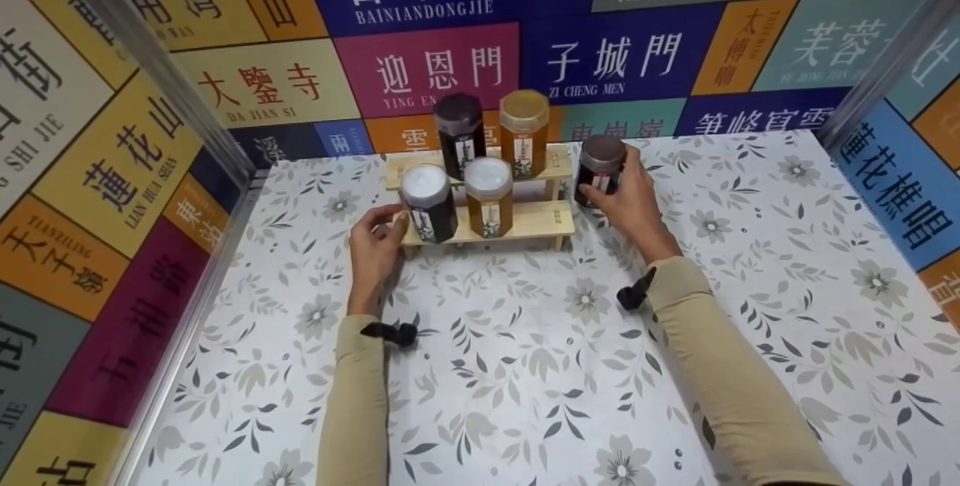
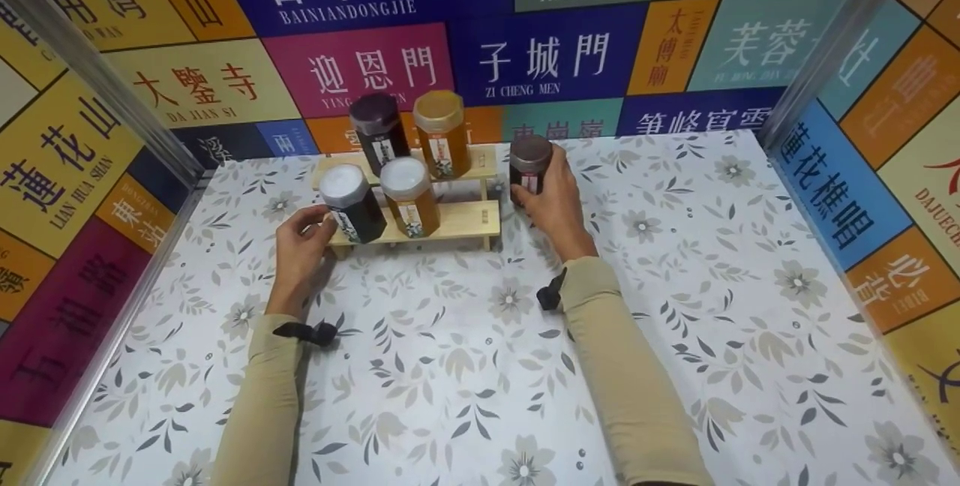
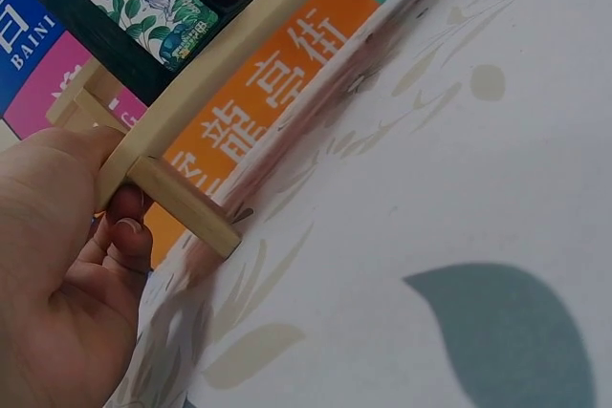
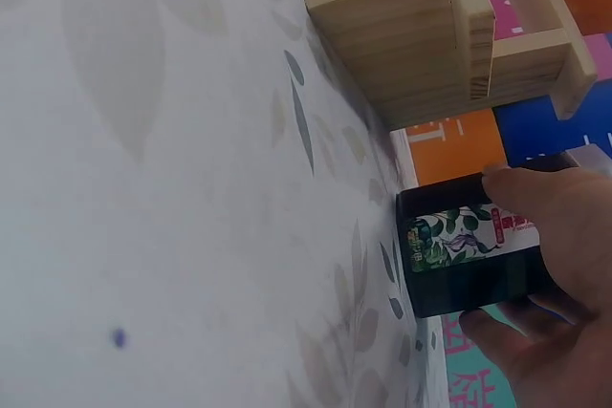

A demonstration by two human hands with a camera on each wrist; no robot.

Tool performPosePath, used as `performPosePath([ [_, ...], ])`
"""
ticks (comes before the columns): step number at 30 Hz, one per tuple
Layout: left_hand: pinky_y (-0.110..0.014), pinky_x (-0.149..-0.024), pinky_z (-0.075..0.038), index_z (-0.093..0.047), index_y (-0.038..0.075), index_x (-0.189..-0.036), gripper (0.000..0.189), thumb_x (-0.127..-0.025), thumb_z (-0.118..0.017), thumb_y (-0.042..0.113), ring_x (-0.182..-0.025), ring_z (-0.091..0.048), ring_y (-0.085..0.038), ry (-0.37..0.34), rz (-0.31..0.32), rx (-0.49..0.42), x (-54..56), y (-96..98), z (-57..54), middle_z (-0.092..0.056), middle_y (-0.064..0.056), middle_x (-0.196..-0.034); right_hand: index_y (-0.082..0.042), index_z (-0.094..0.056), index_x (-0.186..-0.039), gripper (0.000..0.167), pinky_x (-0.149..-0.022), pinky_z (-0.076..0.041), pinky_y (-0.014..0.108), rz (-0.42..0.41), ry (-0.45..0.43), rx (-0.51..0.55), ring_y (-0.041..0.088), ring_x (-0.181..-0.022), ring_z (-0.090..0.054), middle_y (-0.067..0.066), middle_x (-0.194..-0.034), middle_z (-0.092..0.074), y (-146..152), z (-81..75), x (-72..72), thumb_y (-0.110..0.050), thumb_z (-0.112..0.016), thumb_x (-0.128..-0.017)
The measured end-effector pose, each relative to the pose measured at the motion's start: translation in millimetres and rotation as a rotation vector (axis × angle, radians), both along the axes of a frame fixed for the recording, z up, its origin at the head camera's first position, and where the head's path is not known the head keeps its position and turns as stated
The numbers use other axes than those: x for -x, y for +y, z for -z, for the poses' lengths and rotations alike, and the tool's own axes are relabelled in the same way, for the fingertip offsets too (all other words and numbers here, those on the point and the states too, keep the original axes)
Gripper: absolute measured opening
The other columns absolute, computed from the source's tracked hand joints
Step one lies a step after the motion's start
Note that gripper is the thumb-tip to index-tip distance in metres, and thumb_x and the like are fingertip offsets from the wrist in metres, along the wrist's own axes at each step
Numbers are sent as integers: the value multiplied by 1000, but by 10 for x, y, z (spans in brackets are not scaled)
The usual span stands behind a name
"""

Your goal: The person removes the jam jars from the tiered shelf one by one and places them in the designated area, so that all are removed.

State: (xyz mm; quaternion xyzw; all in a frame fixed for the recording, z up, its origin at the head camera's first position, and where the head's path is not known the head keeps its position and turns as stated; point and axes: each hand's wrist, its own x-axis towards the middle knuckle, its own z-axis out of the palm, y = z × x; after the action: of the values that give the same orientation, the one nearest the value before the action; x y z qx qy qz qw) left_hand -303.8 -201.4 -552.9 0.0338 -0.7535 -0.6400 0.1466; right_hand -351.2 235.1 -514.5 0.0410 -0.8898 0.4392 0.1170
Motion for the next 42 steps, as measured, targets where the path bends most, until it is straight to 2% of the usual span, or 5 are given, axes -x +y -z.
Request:
performPosePath([
  [6,-25,-51,-49,-76,12,-123,23,-103,-77,24,-62,-57,-12,6,10,-16,-17,19,6,-68,-8,-116,-12,-3,-174,115,-130,-28,65,16,-6,-14,44,-165,-23,27,-177,-17,-13,-97,-115,-38,-83,-96],
  [11,-23,-51,-47,-76,10,-125,27,-103,-78,26,-63,-56,-12,-1,10,-30,-6,10,3,-68,-12,-118,-15,-13,-174,105,-138,-11,57,68,216,-80,33,-171,-2,16,-181,-11,-240,-255,-275,-39,-80,-97],
  [18,-22,-52,-47,-76,12,-123,24,-103,-78,24,-64,-56,-11,-6,-7,-30,-14,22,-20,-67,-8,-117,-7,-46,-160,76,-133,-26,50,-53,503,-78,31,-156,-37,14,-162,-47,-766,-445,-529,-27,-81,-96],
  [27,-26,-55,-50,-75,13,-125,25,-103,-78,25,-69,-62,-12,-25,9,-84,-17,24,15,-67,-9,-119,-39,-54,-158,65,-98,-61,49,-305,357,5,27,-116,-68,9,-147,-55,-1255,-374,-638,-33,-81,-99],
  [42,-27,-67,-57,-75,10,-126,27,-102,-78,23,-97,-72,-21,-22,6,-89,-8,29,18,-68,-11,-121,-22,-54,-152,67,-105,-60,40,-244,407,27,25,-126,-63,12,-141,-56,-1364,-204,-733,-33,-87,-95],
])
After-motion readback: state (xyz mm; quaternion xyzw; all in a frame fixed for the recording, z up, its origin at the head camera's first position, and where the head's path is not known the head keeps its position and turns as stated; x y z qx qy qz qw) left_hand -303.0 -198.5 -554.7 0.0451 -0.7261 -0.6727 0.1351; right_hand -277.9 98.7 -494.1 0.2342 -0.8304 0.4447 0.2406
